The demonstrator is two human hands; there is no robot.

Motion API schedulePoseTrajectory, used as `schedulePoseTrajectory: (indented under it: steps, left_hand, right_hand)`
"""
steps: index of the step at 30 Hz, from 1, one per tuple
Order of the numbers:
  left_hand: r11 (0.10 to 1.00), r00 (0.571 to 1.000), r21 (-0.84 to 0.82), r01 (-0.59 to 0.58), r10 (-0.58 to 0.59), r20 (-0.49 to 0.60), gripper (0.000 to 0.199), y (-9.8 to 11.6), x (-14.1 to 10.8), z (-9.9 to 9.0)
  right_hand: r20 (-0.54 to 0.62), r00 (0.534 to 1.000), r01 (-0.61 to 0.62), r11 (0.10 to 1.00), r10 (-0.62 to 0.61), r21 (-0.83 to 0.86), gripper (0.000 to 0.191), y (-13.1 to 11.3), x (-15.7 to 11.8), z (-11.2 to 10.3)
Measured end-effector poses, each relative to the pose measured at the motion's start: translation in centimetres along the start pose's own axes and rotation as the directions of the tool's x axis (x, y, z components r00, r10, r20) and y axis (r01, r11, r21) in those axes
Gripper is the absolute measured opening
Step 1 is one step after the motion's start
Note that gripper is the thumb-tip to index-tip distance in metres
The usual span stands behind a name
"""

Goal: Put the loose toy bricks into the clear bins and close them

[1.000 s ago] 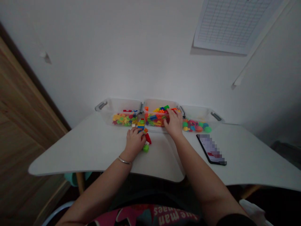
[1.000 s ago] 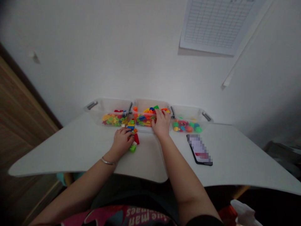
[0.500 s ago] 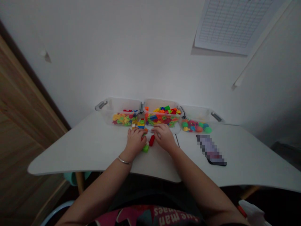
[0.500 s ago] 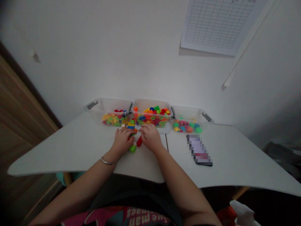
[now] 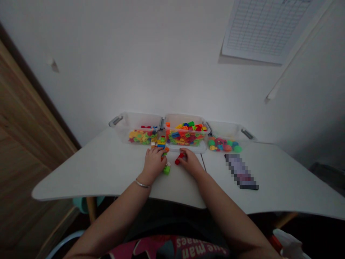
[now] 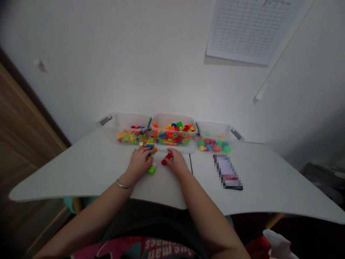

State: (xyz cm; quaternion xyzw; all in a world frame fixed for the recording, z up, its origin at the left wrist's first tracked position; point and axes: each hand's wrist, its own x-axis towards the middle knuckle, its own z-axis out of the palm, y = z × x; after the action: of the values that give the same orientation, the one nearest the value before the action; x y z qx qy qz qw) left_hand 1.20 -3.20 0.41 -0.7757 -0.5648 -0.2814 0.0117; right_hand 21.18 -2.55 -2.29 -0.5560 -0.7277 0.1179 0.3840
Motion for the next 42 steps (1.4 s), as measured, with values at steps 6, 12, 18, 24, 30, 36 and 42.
schedulePoseTrajectory:
  steps: [6,12,18,24,30,36,42]
  left_hand:
    - [1.0,1.0,0.003,0.021,-0.021,0.007,0.036,0.0,0.0,0.0]
    - [1.0,1.0,-0.002,0.022,-0.022,0.014,0.036,0.0,0.0,-0.2]
    - [0.999,0.999,-0.006,0.034,-0.034,0.021,0.036,0.2,0.0,-0.2]
    - [0.999,0.999,-0.015,0.037,-0.037,0.027,0.035,0.2,0.0,-0.2]
    - [0.999,0.999,-0.037,0.031,-0.03,0.027,0.035,-0.3,0.2,0.5]
    - [0.999,0.999,-0.045,0.009,-0.007,0.046,0.035,-0.4,0.3,0.5]
    - [0.999,0.999,-0.045,0.012,-0.01,0.038,0.035,-0.4,0.2,0.6]
  right_hand:
    - [0.027,0.998,0.054,0.997,-0.055,0.047,0.021,0.6,-0.2,-0.8]
    - [0.066,0.993,0.091,0.995,-0.094,0.046,0.008,0.5,-0.6,-1.7]
    - [0.06,0.992,0.107,0.994,-0.109,0.028,0.023,0.9,-0.9,-1.4]
    - [-0.001,0.994,0.114,0.993,-0.114,0.011,0.011,0.9,-0.6,-1.1]
    - [-0.455,0.88,0.202,0.973,-0.132,0.109,0.008,-1.4,1.0,-3.2]
    - [-0.626,0.777,0.161,0.982,-0.065,0.097,0.012,-1.5,4.2,-6.1]
    - [-0.534,0.842,0.092,0.996,-0.079,-0.001,0.021,-1.7,6.4,-6.8]
